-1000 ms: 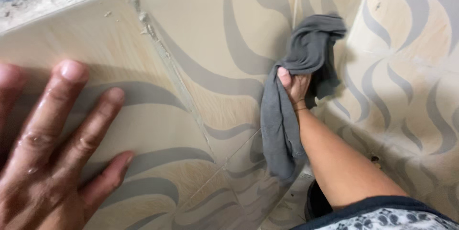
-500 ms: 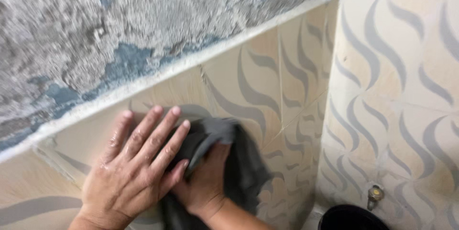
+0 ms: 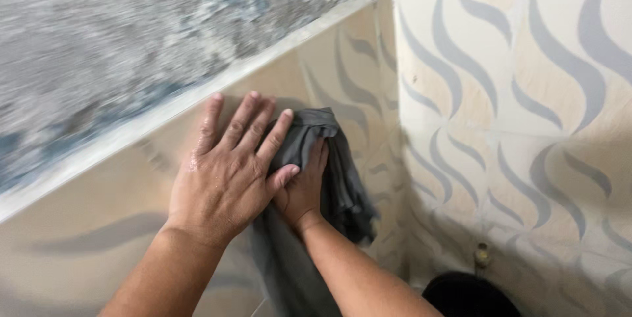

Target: The person wipes the tiled walls of a bathroom using a dark cloth. They scrub the surface of the tiles and the grout lines with both hands, moving the cloth back and forth across the wall.

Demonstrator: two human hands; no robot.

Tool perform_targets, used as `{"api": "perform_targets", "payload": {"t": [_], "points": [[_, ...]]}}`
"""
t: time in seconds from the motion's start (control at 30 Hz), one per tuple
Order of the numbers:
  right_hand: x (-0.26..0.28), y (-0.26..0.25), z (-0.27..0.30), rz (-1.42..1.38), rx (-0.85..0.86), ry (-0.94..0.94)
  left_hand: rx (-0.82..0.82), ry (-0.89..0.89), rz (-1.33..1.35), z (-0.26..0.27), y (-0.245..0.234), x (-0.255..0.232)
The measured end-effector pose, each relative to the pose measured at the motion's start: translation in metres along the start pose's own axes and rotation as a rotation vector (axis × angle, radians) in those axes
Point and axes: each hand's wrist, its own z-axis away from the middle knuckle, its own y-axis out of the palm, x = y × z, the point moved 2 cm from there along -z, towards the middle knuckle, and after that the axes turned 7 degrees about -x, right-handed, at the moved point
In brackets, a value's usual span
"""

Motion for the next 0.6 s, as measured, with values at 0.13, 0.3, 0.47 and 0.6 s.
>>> {"api": "perform_targets", "payload": {"t": [0.13,0.3,0.47,0.6], "points": [[-0.094,0.003,-0.047,-0.009,-0.105,-0.044,0.093,0.108,-0.333,-0.027,0.033,-0.014],[-0.173,-0.01,-0.084,-0.177,-0.138,0.065,-0.209,0.0,0.55,-0.021,0.06,-0.011],[-0.254,-0.014,-0.099,-0.365,-0.233,0.435,-0.174,0.044,0.409,-0.024,0.084,-0.005],[-0.261,-0.013,-0.072,-0.275,-0.289,0.582,-0.173,-0.018,0.506,-0.018,0.084,-0.011]]}}
